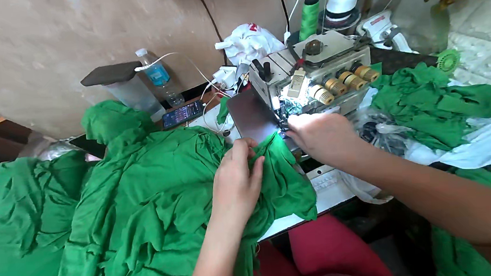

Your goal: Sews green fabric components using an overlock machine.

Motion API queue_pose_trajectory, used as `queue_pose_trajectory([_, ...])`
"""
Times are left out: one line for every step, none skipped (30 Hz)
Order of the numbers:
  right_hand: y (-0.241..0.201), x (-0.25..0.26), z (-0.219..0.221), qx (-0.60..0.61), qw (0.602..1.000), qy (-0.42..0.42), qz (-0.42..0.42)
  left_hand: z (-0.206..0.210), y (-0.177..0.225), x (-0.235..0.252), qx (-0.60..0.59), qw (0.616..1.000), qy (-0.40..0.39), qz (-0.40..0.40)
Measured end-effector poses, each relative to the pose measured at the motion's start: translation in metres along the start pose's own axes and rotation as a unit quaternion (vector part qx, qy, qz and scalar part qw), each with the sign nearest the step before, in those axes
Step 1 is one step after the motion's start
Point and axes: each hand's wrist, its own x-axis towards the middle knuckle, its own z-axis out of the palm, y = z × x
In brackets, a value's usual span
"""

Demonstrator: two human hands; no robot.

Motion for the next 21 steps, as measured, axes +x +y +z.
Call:
queue_pose_trajectory([-0.003, 0.001, 0.001, -0.008, 1.000, -0.003, -0.006, -0.003, 0.005, 0.001, -0.001, 1.000, -0.017, -0.016])
queue_pose_trajectory([-0.007, 0.003, 0.001, -0.013, 1.000, -0.008, -0.010, -0.009, 0.013, 0.003, -0.014, 0.998, -0.046, -0.043])
queue_pose_trajectory([-0.009, 0.004, 0.000, -0.020, 1.000, -0.017, -0.014, -0.011, 0.015, 0.004, -0.018, 0.997, -0.058, -0.053])
queue_pose_trajectory([-0.011, 0.006, 0.000, -0.027, 0.999, -0.024, -0.019, -0.009, 0.013, 0.003, -0.016, 0.998, -0.048, -0.044])
queue_pose_trajectory([-0.012, 0.007, 0.001, -0.031, 0.999, -0.020, -0.027, -0.004, 0.006, 0.000, -0.004, 1.000, -0.022, -0.018])
queue_pose_trajectory([-0.011, 0.009, 0.001, -0.033, 0.999, -0.017, -0.035, 0.000, 0.001, -0.001, -0.004, 1.000, -0.003, 0.000])
queue_pose_trajectory([-0.010, 0.010, 0.001, -0.040, 0.998, -0.018, -0.044, 0.000, -0.002, -0.002, -0.005, 1.000, 0.005, 0.007])
queue_pose_trajectory([-0.009, 0.010, 0.001, -0.050, 0.997, -0.025, -0.050, 0.000, -0.003, -0.002, -0.005, 1.000, 0.004, 0.007])
queue_pose_trajectory([-0.007, 0.010, 0.001, -0.052, 0.997, -0.034, -0.052, -0.001, -0.004, -0.003, -0.006, 1.000, 0.001, 0.005])
queue_pose_trajectory([-0.004, 0.008, 0.001, -0.043, 0.997, -0.033, -0.056, -0.003, -0.004, -0.004, -0.006, 1.000, -0.003, 0.003])
queue_pose_trajectory([0.000, 0.004, 0.003, -0.031, 0.997, -0.026, -0.063, -0.004, -0.005, -0.005, -0.004, 1.000, -0.005, 0.000])
queue_pose_trajectory([0.005, 0.000, 0.005, -0.020, 0.997, -0.016, -0.066, -0.006, -0.006, -0.007, -0.001, 1.000, -0.010, -0.003])
queue_pose_trajectory([0.010, -0.006, 0.007, -0.005, 0.998, -0.005, -0.064, -0.008, -0.007, -0.011, 0.005, 1.000, -0.019, -0.006])
queue_pose_trajectory([0.016, -0.013, 0.009, 0.014, 0.998, 0.014, -0.062, -0.011, -0.008, -0.015, 0.016, 0.999, -0.034, -0.004])
queue_pose_trajectory([0.024, -0.022, 0.010, 0.034, 0.998, 0.031, -0.052, -0.015, -0.009, -0.020, 0.034, 0.998, -0.043, 0.008])
queue_pose_trajectory([0.034, -0.033, 0.012, 0.047, 0.997, 0.052, -0.040, -0.019, -0.011, -0.027, 0.060, 0.997, -0.042, 0.029])
queue_pose_trajectory([0.046, -0.045, 0.015, 0.055, 0.996, 0.067, -0.021, -0.022, -0.014, -0.036, 0.086, 0.994, -0.021, 0.064])
queue_pose_trajectory([0.060, -0.058, 0.019, 0.061, 0.995, 0.073, 0.006, -0.024, -0.020, -0.046, 0.107, 0.989, 0.017, 0.104])
queue_pose_trajectory([0.074, -0.070, 0.023, 0.071, 0.995, 0.067, 0.036, -0.027, -0.026, -0.055, 0.119, 0.981, 0.061, 0.140])
queue_pose_trajectory([0.087, -0.081, 0.027, 0.082, 0.993, 0.053, 0.066, -0.029, -0.032, -0.064, 0.127, 0.973, 0.105, 0.164])
queue_pose_trajectory([0.097, -0.090, 0.030, 0.091, 0.991, 0.032, 0.095, -0.031, -0.037, -0.072, 0.126, 0.966, 0.143, 0.173])
